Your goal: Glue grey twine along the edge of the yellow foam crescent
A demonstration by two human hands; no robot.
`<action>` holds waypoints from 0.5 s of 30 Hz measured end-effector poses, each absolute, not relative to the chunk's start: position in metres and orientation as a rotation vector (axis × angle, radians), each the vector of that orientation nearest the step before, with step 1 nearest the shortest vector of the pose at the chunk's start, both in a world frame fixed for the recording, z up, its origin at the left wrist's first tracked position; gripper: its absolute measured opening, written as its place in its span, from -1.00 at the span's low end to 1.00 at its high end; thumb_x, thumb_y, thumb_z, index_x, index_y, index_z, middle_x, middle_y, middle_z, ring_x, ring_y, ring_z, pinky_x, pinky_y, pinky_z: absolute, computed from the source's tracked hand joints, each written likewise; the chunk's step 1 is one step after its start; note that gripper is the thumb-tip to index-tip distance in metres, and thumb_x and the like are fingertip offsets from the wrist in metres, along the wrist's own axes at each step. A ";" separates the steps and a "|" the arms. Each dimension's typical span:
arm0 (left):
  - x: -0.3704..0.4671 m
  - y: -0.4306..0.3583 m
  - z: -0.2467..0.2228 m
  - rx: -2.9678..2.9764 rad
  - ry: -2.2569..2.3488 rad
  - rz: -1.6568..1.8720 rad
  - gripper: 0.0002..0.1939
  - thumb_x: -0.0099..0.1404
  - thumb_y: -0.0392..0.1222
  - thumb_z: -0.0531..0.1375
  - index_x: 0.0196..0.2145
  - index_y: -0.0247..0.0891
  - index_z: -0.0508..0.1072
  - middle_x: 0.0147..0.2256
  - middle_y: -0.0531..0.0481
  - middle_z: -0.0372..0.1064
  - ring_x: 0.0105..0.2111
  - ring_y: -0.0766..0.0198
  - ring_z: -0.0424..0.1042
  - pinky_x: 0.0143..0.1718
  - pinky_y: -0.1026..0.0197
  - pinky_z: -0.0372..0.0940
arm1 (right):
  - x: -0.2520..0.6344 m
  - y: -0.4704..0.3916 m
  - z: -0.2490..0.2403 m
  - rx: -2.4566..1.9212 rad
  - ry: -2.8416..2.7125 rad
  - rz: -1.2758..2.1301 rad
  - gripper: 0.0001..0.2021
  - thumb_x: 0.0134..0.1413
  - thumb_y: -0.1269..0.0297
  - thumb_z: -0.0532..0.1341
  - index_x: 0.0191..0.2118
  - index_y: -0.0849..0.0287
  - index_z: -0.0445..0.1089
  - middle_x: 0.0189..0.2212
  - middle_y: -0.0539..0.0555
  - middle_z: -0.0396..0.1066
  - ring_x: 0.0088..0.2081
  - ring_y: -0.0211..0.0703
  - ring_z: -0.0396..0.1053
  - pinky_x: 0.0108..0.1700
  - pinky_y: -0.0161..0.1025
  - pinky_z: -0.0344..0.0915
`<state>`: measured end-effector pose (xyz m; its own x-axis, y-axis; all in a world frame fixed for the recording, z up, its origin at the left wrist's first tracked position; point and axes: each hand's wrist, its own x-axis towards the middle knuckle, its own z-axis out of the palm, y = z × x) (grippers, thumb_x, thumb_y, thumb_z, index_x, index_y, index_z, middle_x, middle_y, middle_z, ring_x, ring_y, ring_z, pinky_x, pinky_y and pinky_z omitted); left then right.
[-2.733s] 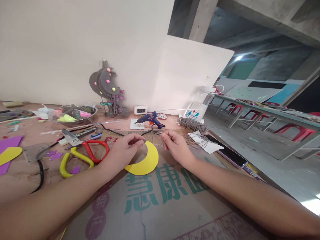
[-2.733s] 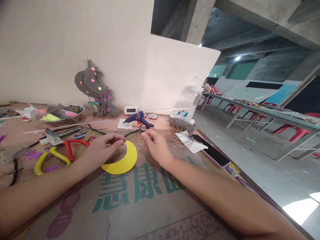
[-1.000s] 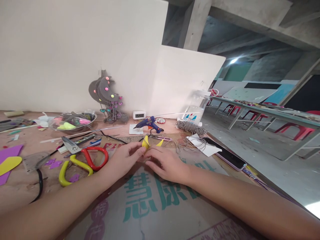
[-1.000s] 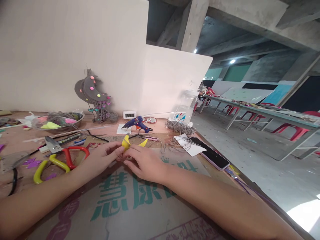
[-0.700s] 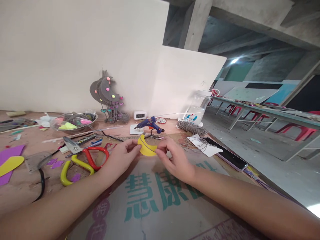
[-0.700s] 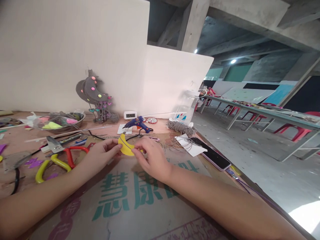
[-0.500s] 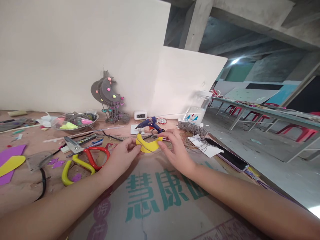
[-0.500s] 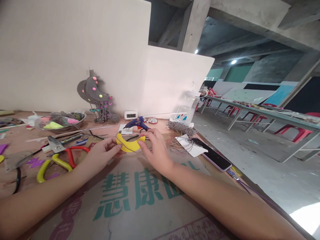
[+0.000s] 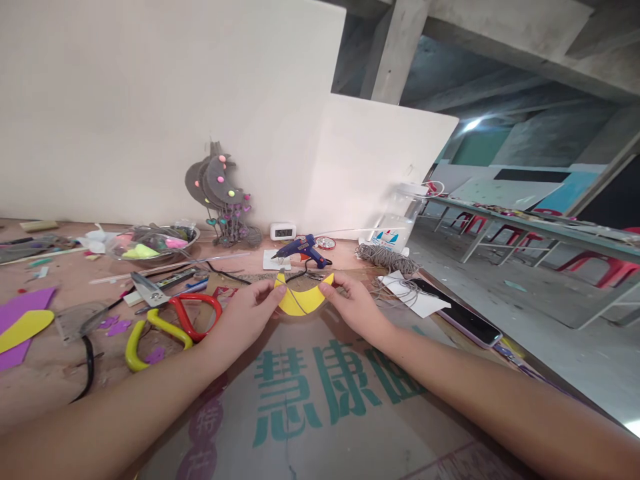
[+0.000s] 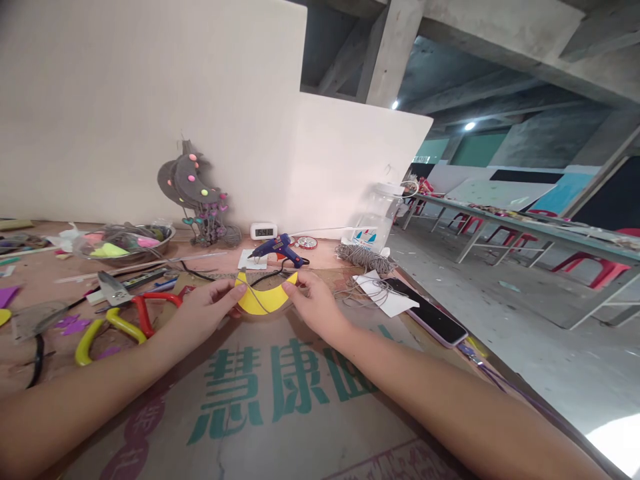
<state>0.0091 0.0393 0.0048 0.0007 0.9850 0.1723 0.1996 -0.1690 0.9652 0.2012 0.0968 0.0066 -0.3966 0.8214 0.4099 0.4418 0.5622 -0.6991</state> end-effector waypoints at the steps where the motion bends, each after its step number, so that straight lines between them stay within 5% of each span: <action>1: 0.008 0.039 0.005 1.505 1.310 1.237 -0.68 0.16 0.05 0.08 -0.43 -0.29 0.40 -0.51 0.07 0.33 -0.49 0.32 0.31 -0.46 0.34 0.22 | 0.201 0.096 0.007 -1.009 -2.042 0.656 -0.78 0.10 0.19 0.06 -0.39 0.23 0.31 -0.41 0.04 0.34 -0.32 -0.18 0.27 -0.22 -0.24 0.21; 7: 0.007 0.040 0.002 1.520 1.367 1.203 -0.69 0.17 0.04 0.07 -0.45 -0.28 0.39 -0.55 0.10 0.28 -0.52 0.34 0.26 -0.50 0.35 0.15 | 0.202 0.096 0.012 -0.928 -1.989 0.754 -0.76 0.13 0.15 0.03 -0.33 0.21 0.30 -0.40 0.03 0.32 -0.34 -0.23 0.26 -0.28 -0.29 0.22; 15: 0.010 0.038 0.004 1.504 1.357 1.168 -0.70 0.15 0.02 0.09 -0.48 -0.28 0.39 -0.61 0.11 0.25 -0.57 0.37 0.21 -0.55 0.36 0.09 | 0.217 0.151 0.021 -1.105 -1.935 0.631 -0.69 0.01 0.18 0.14 -0.11 0.17 0.27 -0.15 0.13 0.34 -0.26 -0.17 0.33 -0.21 -0.20 0.30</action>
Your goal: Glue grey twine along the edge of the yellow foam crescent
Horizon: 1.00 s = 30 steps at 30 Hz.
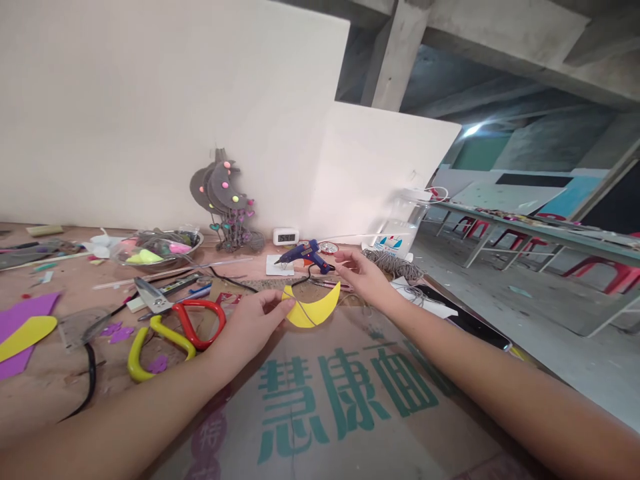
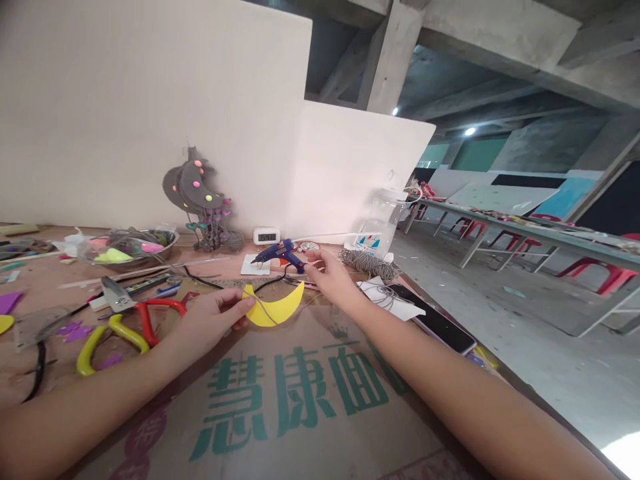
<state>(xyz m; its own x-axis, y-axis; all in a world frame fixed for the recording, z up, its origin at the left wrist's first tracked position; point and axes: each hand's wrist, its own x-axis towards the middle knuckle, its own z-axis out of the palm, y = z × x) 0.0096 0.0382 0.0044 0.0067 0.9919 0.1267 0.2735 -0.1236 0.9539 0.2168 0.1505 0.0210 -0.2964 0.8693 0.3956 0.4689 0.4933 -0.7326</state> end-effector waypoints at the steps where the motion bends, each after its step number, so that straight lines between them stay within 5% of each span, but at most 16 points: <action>1: 0.009 0.038 0.004 1.497 1.348 1.164 -0.70 0.15 0.02 0.08 -0.48 -0.29 0.39 -0.61 0.11 0.25 -0.57 0.37 0.21 -0.55 0.36 0.09 | 0.217 0.157 0.021 -1.138 -1.964 0.602 -0.64 -0.01 0.19 0.15 -0.06 0.17 0.25 -0.10 0.16 0.32 -0.23 -0.15 0.34 -0.20 -0.18 0.30; 6: 0.010 0.038 0.004 1.491 1.325 1.170 -0.69 0.17 0.03 0.07 -0.46 -0.29 0.40 -0.61 0.10 0.26 -0.57 0.36 0.22 -0.55 0.35 0.10 | 0.201 0.181 0.020 -1.165 -2.214 0.530 -0.42 -0.04 0.12 0.19 0.11 0.19 0.12 0.00 0.21 0.28 -0.12 -0.08 0.33 -0.14 -0.16 0.27; 10: 0.010 0.036 0.007 1.490 1.334 1.185 -0.71 0.16 0.01 0.08 -0.50 -0.27 0.39 -0.62 0.11 0.25 -0.57 0.36 0.22 -0.56 0.36 0.09 | 0.182 0.197 0.019 -1.231 -2.314 0.520 -0.56 -0.11 0.07 0.23 -0.13 0.26 0.34 -0.27 0.19 0.44 -0.30 -0.08 0.37 -0.26 -0.19 0.28; 15: 0.011 0.035 0.011 1.492 1.349 1.206 -0.71 0.15 -0.01 0.09 -0.55 -0.27 0.37 -0.63 0.12 0.26 -0.59 0.36 0.22 -0.57 0.36 0.09 | 0.169 0.214 0.018 -1.288 -2.307 0.535 -0.74 -0.14 0.23 0.25 -0.30 0.27 0.38 -0.43 0.12 0.45 -0.43 -0.14 0.35 -0.37 -0.27 0.25; 24: 0.009 0.037 0.007 1.518 1.342 1.199 -0.71 0.16 0.00 0.08 -0.50 -0.27 0.39 -0.60 0.12 0.27 -0.57 0.36 0.24 -0.54 0.36 0.12 | 0.180 0.222 0.029 -1.232 -2.277 0.654 -0.78 -0.12 0.16 0.24 -0.41 0.24 0.43 -0.48 0.08 0.46 -0.41 -0.16 0.37 -0.32 -0.27 0.26; 30: 0.008 0.043 0.002 1.385 1.302 1.235 -0.70 0.14 0.02 0.09 -0.47 -0.28 0.40 -0.60 0.07 0.33 -0.54 0.29 0.34 -0.48 0.31 0.24 | 0.193 0.191 0.049 -1.051 -2.177 0.831 -0.75 0.01 0.24 0.14 -0.21 0.25 0.39 -0.34 0.13 0.46 -0.39 -0.25 0.40 -0.34 -0.34 0.31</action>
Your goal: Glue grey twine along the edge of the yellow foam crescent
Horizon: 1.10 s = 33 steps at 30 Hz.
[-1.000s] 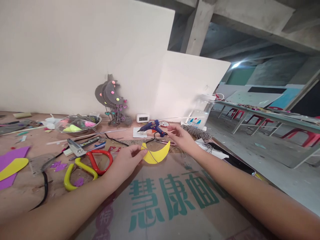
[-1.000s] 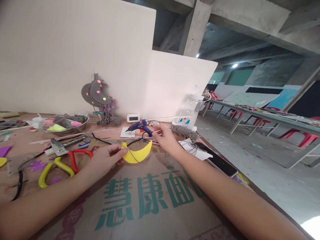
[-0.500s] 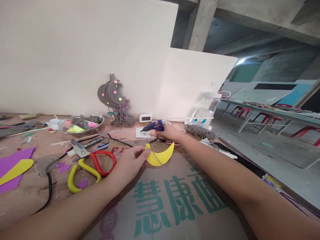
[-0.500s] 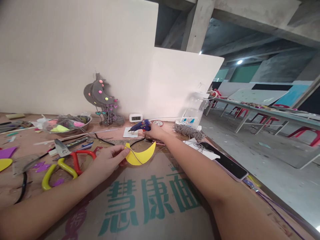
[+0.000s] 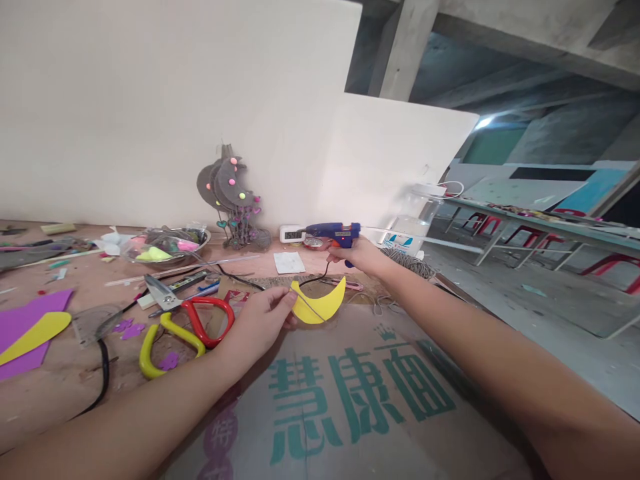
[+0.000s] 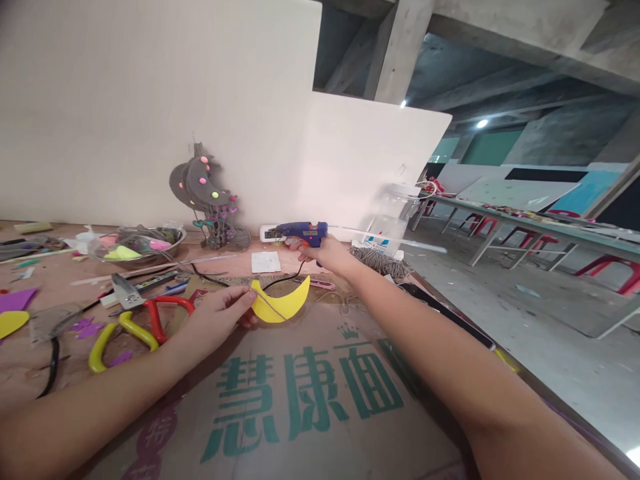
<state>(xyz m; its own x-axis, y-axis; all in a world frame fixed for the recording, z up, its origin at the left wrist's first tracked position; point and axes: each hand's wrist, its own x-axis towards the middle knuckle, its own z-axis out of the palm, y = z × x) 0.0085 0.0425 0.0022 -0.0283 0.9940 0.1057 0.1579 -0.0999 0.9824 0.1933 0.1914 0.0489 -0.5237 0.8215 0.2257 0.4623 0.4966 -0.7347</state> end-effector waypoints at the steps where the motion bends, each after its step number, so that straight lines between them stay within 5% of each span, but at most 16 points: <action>1: 0.008 0.044 0.001 1.362 1.288 1.238 -0.71 0.13 0.02 0.10 -0.45 -0.28 0.41 -0.58 0.07 0.34 -0.53 0.29 0.35 -0.48 0.30 0.26 | 0.197 0.184 0.051 -1.004 -2.127 0.855 -0.76 -0.01 0.24 0.16 -0.22 0.24 0.38 -0.33 0.12 0.46 -0.39 -0.26 0.39 -0.34 -0.33 0.32; 9: 0.006 0.046 -0.003 1.311 1.274 1.308 -0.70 0.10 0.05 0.14 -0.42 -0.28 0.40 -0.50 0.07 0.38 -0.54 0.33 0.35 -0.49 0.31 0.25 | 0.231 0.119 0.046 -1.022 -1.942 0.777 -0.71 0.01 0.06 0.14 -0.43 0.22 0.35 -0.57 0.02 0.37 -0.50 -0.25 0.32 -0.39 -0.29 0.28; 15: 0.004 0.043 -0.004 1.416 1.379 1.268 -0.68 0.14 0.06 0.09 -0.44 -0.27 0.40 -0.71 0.16 0.15 -0.71 0.41 0.14 -0.67 0.36 0.00 | 0.230 0.080 0.033 -1.025 -1.915 0.773 -0.75 0.02 0.06 0.14 -0.34 0.12 0.42 -0.32 0.08 0.47 -0.26 -0.09 0.41 -0.16 -0.17 0.34; 26: 0.008 0.045 -0.001 1.286 1.275 1.226 -0.70 0.05 0.04 0.19 -0.42 -0.29 0.39 -0.54 0.04 0.38 -0.55 0.30 0.38 -0.50 0.25 0.33 | 0.219 0.070 0.018 -0.988 -2.011 0.729 -0.73 -0.02 0.14 0.20 -0.16 0.07 0.40 -0.22 0.07 0.46 -0.18 0.00 0.40 -0.13 -0.06 0.36; 33: 0.009 0.041 0.000 1.315 1.319 1.197 -0.73 0.08 0.02 0.17 -0.46 -0.26 0.32 -0.62 0.08 0.36 -0.61 0.32 0.38 -0.53 0.25 0.33 | 0.219 0.070 0.017 -0.971 -2.126 0.857 -0.80 0.02 0.14 0.17 -0.27 0.10 0.42 -0.29 0.03 0.47 -0.22 -0.08 0.40 -0.12 -0.12 0.34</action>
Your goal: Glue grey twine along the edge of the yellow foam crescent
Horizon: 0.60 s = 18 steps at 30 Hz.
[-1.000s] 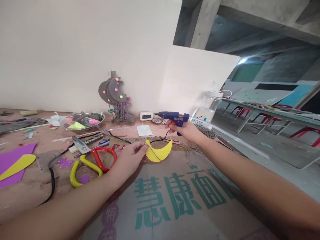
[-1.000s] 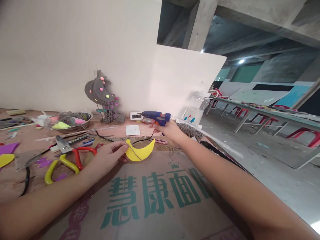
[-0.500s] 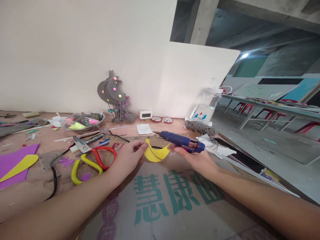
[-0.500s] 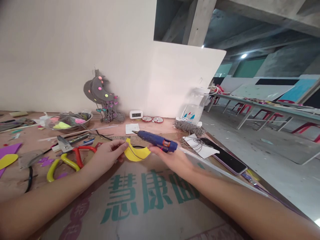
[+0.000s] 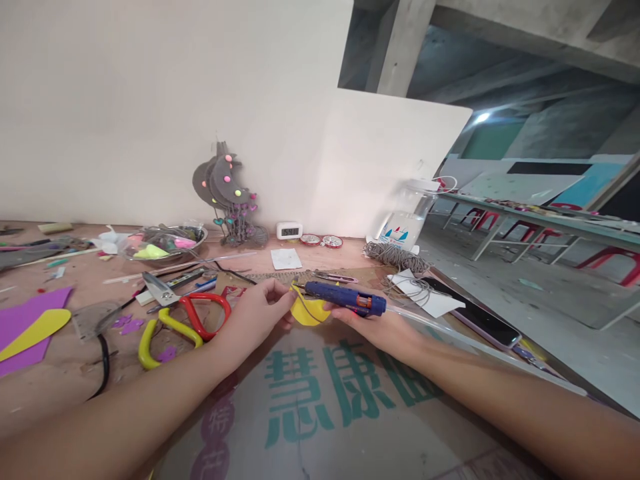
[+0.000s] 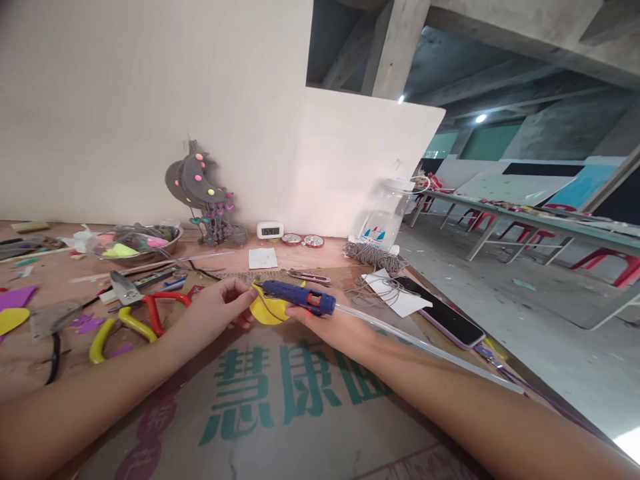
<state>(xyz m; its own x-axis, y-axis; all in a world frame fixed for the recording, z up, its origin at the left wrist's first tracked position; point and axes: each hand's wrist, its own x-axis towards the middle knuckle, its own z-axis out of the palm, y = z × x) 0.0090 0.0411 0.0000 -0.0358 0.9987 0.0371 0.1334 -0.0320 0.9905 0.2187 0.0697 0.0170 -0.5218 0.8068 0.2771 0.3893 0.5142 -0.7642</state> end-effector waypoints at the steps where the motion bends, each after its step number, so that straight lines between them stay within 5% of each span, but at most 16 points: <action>1: 0.009 0.040 0.000 1.322 1.324 1.192 -0.74 0.09 0.01 0.16 -0.46 -0.26 0.31 -0.63 0.09 0.36 -0.62 0.32 0.38 -0.54 0.26 0.33 | 0.218 0.070 0.017 -0.958 -2.118 0.871 -0.80 0.02 0.15 0.18 -0.25 0.10 0.42 -0.28 0.02 0.47 -0.21 -0.09 0.40 -0.11 -0.12 0.34; 18: 0.012 0.035 0.001 1.457 1.332 1.185 -0.77 0.15 -0.02 0.10 -0.48 -0.22 0.22 -0.66 0.15 0.28 -0.67 0.39 0.25 -0.61 0.35 0.17 | 0.217 0.072 0.014 -0.921 -2.106 0.869 -0.71 0.03 0.12 0.17 -0.10 0.02 0.37 -0.14 -0.04 0.44 -0.09 -0.12 0.37 0.02 -0.18 0.28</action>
